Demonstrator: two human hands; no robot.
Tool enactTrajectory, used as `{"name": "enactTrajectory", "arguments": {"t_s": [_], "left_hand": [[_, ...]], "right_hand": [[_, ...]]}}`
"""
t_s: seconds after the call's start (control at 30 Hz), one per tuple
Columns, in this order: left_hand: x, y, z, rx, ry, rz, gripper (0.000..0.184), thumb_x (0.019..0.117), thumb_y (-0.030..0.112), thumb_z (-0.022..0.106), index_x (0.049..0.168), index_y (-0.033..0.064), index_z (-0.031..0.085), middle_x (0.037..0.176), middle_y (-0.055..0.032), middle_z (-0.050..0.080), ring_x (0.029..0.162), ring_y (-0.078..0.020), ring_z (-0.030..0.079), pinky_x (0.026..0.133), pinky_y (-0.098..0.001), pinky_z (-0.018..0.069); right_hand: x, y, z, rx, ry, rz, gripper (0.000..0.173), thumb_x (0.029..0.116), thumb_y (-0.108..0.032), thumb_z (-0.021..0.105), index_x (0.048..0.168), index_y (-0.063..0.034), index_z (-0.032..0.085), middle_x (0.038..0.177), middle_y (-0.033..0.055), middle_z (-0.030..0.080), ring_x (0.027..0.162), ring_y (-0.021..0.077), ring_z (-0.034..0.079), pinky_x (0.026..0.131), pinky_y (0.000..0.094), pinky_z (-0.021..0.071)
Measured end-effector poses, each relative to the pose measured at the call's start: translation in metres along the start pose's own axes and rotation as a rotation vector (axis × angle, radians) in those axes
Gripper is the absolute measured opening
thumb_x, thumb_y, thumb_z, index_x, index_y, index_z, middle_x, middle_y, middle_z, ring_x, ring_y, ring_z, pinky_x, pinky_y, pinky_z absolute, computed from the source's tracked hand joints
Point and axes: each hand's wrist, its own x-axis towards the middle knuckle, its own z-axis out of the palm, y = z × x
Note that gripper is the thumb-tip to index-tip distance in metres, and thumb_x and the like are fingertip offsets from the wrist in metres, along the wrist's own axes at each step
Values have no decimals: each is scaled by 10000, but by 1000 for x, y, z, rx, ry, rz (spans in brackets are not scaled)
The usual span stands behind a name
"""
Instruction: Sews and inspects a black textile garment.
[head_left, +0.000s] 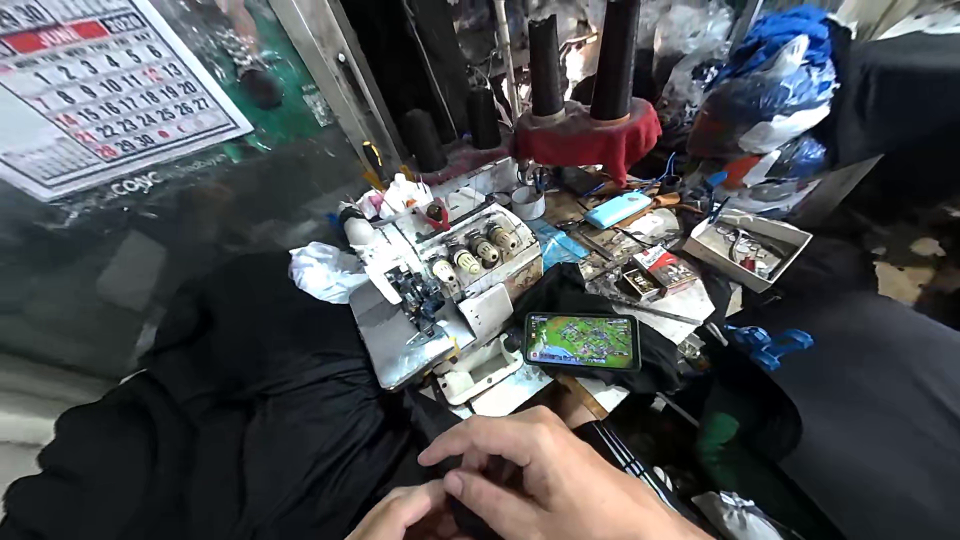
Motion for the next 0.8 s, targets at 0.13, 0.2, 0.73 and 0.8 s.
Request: {"name": "enactTrajectory", "arguments": {"t_s": [0.13,0.2,0.73,0.8], "left_hand": [[7,22,18,52,30,17,434,844,273,855,1144,-1,700,1092,-101,714,940,-184,715,814,-382,645],[10,32,28,118,85,20,544,794,395,892,1166,39,715,1135,-41,719,998,-132,705,867,-346,637],[21,35,64,236,86,-17,679,768,643,804,1188,122,687,1084,13,699,932,-79,677,769,-315,592],[22,33,63,213,94,-19,651,800,602,807,1255,152,687,1115,35,699,960,-62,674,794,-303,596]], "right_hand": [[-8,-13,-4,-1,-8,-11,265,1022,-191,645,1274,-126,694,848,-24,706,692,70,648,641,289,592],[-13,-16,-10,21,-13,-20,275,1016,-185,652,1280,-121,693,840,-19,700,672,81,643,607,291,590],[-23,-24,-30,63,-52,16,253,990,-65,661,1234,0,675,943,79,719,738,162,697,634,333,630],[-26,-25,-35,45,-53,10,251,985,-62,658,1228,2,673,959,83,719,742,148,679,640,313,607]]}}
